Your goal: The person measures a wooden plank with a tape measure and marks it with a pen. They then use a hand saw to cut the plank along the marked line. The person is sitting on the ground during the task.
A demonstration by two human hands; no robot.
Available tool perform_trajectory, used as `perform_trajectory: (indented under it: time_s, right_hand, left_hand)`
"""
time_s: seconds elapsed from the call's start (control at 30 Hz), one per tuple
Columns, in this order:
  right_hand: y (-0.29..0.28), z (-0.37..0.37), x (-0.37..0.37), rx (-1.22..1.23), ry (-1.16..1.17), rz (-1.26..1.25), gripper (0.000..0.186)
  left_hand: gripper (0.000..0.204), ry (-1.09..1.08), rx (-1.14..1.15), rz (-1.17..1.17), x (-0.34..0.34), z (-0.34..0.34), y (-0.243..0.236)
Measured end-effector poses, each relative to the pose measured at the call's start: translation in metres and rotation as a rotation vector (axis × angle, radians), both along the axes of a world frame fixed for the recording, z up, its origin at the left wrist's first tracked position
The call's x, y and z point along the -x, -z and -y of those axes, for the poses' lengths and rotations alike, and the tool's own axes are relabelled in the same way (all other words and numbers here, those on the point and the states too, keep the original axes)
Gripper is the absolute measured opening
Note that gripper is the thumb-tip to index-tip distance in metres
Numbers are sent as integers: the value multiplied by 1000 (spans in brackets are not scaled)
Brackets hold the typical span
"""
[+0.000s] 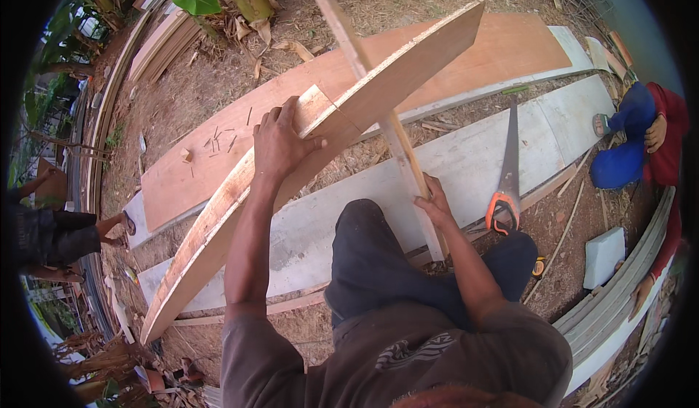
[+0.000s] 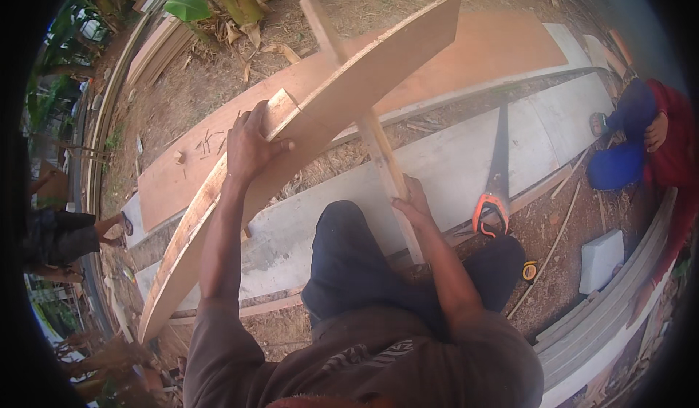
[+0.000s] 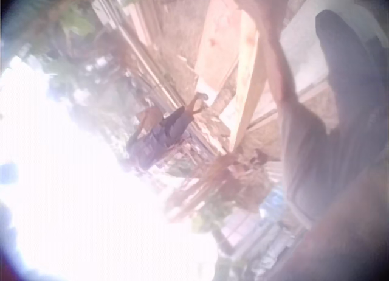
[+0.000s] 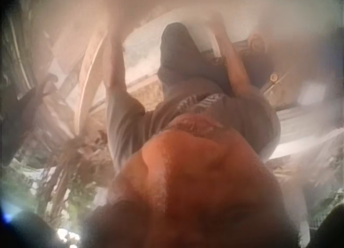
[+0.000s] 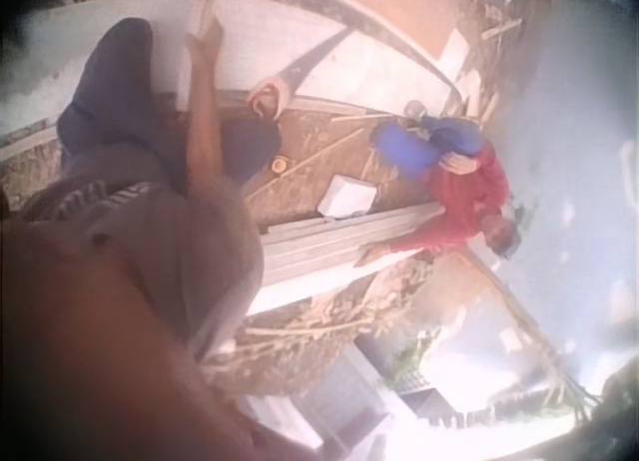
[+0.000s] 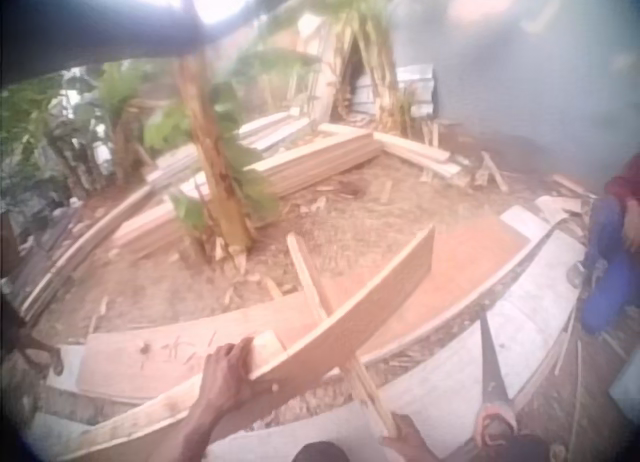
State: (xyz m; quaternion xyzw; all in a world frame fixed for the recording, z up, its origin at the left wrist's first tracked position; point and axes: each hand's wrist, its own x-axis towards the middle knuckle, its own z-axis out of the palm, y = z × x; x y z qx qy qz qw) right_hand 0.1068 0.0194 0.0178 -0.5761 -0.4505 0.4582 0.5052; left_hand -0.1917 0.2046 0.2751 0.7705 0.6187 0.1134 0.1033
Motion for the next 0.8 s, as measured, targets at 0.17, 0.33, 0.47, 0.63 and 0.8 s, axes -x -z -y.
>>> perform_trajectory:
  time_s: [0.17, 0.33, 0.47, 0.63, 0.8]
  right_hand:
    - [8, -15, 13, 212, -362, -9, 72]
    - [30, -12, 32, -6, -445, 1071, 66]
    - [33, -5, 40, 232, -341, 998, 69]
    - [24, 4, 54, 232, -372, 1018, 76]
    - [14, 9, 63, 351, -395, 995, 74]
  left_hand:
    - [98, 33, -96, -45, -5, 5, 28]
    - [94, 61, -145, -40, -26, 6, 93]
    - [92, 80, -124, -51, -29, -10, 117]
    - [91, 74, -1, -45, -20, -25, 108]
    - [91, 105, -19, -23, -26, -15, 111]
